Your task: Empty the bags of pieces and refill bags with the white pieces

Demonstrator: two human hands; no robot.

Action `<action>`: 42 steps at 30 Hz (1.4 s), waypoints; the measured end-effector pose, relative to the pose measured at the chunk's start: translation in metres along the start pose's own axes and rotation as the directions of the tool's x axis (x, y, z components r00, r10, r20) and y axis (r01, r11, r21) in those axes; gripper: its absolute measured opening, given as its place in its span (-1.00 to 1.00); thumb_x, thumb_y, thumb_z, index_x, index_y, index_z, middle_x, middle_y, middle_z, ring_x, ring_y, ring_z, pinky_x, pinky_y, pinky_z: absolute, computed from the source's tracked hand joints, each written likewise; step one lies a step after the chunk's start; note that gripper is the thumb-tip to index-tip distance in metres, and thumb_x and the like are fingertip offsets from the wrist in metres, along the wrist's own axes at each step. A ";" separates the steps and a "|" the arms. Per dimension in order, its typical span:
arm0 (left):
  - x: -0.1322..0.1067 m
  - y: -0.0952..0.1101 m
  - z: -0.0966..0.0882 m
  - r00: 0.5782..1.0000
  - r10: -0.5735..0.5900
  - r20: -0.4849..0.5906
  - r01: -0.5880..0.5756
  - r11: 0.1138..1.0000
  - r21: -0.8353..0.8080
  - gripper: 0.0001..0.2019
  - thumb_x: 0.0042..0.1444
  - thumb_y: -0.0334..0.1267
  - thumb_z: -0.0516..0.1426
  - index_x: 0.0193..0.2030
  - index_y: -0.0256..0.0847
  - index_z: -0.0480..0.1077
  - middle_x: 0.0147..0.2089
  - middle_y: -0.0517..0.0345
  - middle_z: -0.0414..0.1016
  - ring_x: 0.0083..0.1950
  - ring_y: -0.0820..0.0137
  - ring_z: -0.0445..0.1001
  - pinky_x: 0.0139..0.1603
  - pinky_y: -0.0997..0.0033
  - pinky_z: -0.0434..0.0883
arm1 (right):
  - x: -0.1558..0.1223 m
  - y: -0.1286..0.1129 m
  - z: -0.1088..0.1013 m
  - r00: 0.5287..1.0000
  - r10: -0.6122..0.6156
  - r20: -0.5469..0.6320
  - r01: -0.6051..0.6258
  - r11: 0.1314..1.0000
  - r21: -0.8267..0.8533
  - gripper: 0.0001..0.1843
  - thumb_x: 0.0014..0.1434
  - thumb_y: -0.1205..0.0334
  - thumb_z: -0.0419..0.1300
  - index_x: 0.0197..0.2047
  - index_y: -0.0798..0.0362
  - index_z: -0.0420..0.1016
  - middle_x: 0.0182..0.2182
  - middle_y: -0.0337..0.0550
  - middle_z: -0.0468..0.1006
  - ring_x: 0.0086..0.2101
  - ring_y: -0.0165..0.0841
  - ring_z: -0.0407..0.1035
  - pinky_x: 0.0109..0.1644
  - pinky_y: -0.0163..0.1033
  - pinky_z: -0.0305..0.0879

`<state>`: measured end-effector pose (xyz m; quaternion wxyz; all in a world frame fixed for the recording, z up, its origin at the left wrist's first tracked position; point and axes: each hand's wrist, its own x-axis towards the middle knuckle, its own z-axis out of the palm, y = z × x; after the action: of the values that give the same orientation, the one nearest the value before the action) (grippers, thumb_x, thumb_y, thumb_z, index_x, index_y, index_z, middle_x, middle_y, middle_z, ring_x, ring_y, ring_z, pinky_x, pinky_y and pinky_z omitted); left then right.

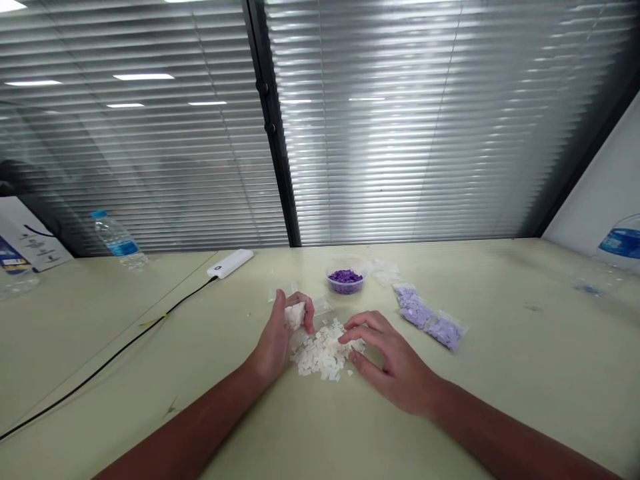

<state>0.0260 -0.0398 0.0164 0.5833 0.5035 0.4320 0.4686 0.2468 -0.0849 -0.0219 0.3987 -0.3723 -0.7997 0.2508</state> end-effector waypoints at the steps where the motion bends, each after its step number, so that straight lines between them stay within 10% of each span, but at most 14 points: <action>1: 0.001 -0.001 -0.001 1.000 0.004 0.015 -0.004 1.000 -0.023 -0.23 -0.01 0.49 -0.36 -0.41 -0.16 0.29 -0.55 0.23 0.28 -0.49 0.55 0.24 -0.47 0.62 0.28 | 0.000 0.000 0.000 1.000 0.001 0.000 -0.001 1.000 0.001 -0.78 0.35 0.26 0.13 0.03 -0.10 0.49 0.06 -0.11 0.37 0.10 -0.27 0.28 0.22 -0.07 0.29; 12: 0.001 -0.004 0.003 0.999 0.006 0.036 -0.006 1.000 -0.002 -0.37 0.12 0.39 -0.23 -0.26 -0.10 0.33 -0.34 0.26 0.30 -0.34 0.56 0.28 -0.34 0.63 0.37 | 0.001 -0.002 -0.003 1.000 -0.006 0.004 0.006 1.000 -0.012 -0.80 0.35 0.28 0.13 -0.01 -0.08 0.52 0.03 -0.09 0.39 0.07 -0.26 0.30 0.19 -0.06 0.31; 23: 0.003 -0.005 -0.014 0.988 0.138 0.065 -0.151 0.946 0.288 -0.52 0.19 0.14 0.00 -0.57 -0.20 0.30 -0.53 0.23 0.29 -0.41 0.57 0.25 -0.35 0.59 0.20 | 0.001 -0.001 -0.002 1.000 -0.024 0.002 0.024 1.000 -0.020 -0.82 0.34 0.29 0.14 -0.05 -0.08 0.53 -0.02 -0.12 0.43 0.03 -0.27 0.31 0.14 -0.07 0.29; 29: 0.001 -0.002 -0.008 0.994 0.042 0.097 -0.053 0.991 0.122 -0.52 0.19 0.23 -0.08 -0.36 -0.15 0.35 -0.37 0.20 0.35 -0.31 0.52 0.30 -0.27 0.57 0.29 | 0.001 0.000 -0.002 0.998 -0.055 -0.002 0.055 0.998 -0.023 -0.81 0.35 0.30 0.13 -0.05 -0.09 0.54 -0.05 -0.12 0.44 0.02 -0.28 0.32 0.12 -0.08 0.29; 36: 0.003 -0.001 -0.009 0.992 0.128 0.003 -0.123 0.940 0.317 -0.56 0.19 0.08 0.08 -0.56 -0.20 0.29 -0.48 0.24 0.31 -0.34 0.56 0.28 -0.23 0.59 0.23 | 0.002 -0.003 -0.003 0.999 -0.054 -0.001 0.054 0.998 -0.029 -0.82 0.34 0.30 0.14 -0.07 -0.07 0.54 -0.06 -0.12 0.44 0.00 -0.28 0.33 0.11 -0.08 0.28; 42: 0.006 -0.005 -0.007 0.997 0.079 0.006 -0.079 0.994 0.081 -0.64 0.17 0.14 0.07 -0.30 -0.13 0.35 -0.34 0.28 0.37 -0.32 0.54 0.37 -0.21 0.57 0.35 | 0.003 -0.001 -0.003 0.999 -0.041 -0.010 0.041 0.998 -0.050 -0.82 0.34 0.31 0.14 -0.07 -0.08 0.53 -0.07 -0.14 0.46 0.00 -0.28 0.33 0.11 -0.06 0.26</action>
<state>0.0212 -0.0328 0.0105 0.5440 0.5440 0.4297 0.4727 0.2475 -0.0833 -0.0185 0.3988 -0.3669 -0.8110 0.2207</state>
